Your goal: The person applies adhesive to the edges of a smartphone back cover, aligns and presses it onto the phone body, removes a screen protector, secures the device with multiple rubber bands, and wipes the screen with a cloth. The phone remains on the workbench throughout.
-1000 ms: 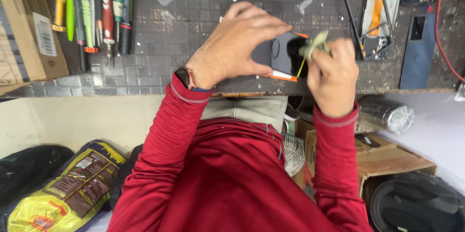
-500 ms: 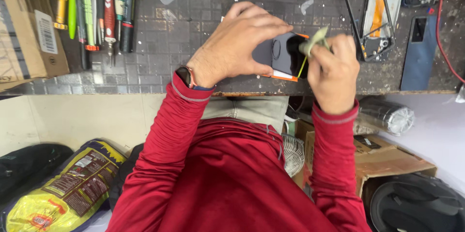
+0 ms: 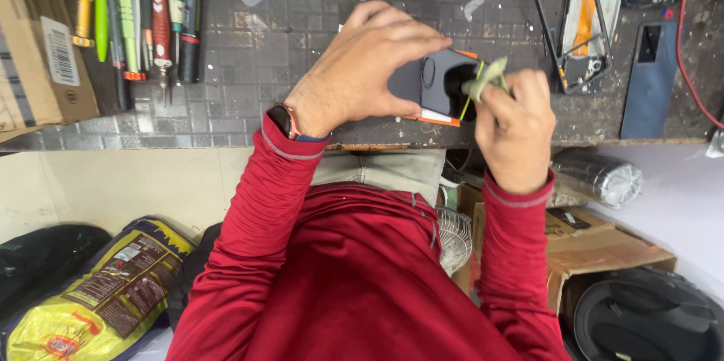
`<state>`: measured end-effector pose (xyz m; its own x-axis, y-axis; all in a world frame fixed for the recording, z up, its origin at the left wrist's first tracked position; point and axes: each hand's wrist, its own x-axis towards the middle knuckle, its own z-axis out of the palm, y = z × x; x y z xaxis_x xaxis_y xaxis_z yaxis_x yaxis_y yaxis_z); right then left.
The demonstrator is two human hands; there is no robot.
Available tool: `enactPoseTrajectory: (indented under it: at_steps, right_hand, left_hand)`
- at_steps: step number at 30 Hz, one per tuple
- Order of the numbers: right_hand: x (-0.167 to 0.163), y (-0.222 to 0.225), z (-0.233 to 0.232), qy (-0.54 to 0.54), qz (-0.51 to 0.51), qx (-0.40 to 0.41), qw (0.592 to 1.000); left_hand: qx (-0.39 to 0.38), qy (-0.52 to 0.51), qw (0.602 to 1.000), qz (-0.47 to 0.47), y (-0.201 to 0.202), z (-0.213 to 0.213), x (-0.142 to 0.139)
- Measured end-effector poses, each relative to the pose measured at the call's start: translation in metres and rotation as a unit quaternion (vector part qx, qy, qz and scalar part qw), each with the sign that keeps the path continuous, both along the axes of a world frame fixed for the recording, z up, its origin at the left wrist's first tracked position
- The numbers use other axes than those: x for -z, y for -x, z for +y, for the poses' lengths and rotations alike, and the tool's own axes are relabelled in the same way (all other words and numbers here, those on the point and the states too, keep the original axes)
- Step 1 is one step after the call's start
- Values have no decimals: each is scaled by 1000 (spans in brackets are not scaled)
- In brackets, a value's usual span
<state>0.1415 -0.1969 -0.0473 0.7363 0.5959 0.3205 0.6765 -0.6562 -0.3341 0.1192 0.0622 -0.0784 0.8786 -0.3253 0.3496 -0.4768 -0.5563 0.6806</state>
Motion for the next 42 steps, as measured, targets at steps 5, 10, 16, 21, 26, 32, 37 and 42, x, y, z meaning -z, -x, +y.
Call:
enactPoseTrajectory:
  at_steps: [5, 10, 16, 21, 26, 32, 37, 42]
  right_hand:
    - [1, 0, 1, -13, 1, 13, 1000]
    - [11, 20, -6, -132, 63, 106, 984]
    - [27, 48, -11, -137, 52, 140, 979]
    - [28, 50, -7, -130, 26, 106, 985]
    - [27, 50, -6, -169, 60, 115, 977]
    - [38, 49, -9, -181, 51, 138, 972]
    - [41, 55, -13, -244, 69, 115, 960]
    - [43, 52, -10, -228, 69, 208, 949]
  left_hand:
    - [-1, -3, 1000, -3, 2, 1, -1]
    - [2, -11, 1000, -5, 0, 2, -3]
    - [3, 1, 1000, 13, 3, 3, -3]
    - [2, 0, 1000, 7, 2, 3, -4]
    - [-2, 2, 1000, 8, 3, 2, -3]
    - [1, 7, 1000, 7, 3, 2, -1]
    - [-1, 6, 1000, 6, 3, 1, -2]
    - [-2, 2, 1000, 6, 4, 3, -4]
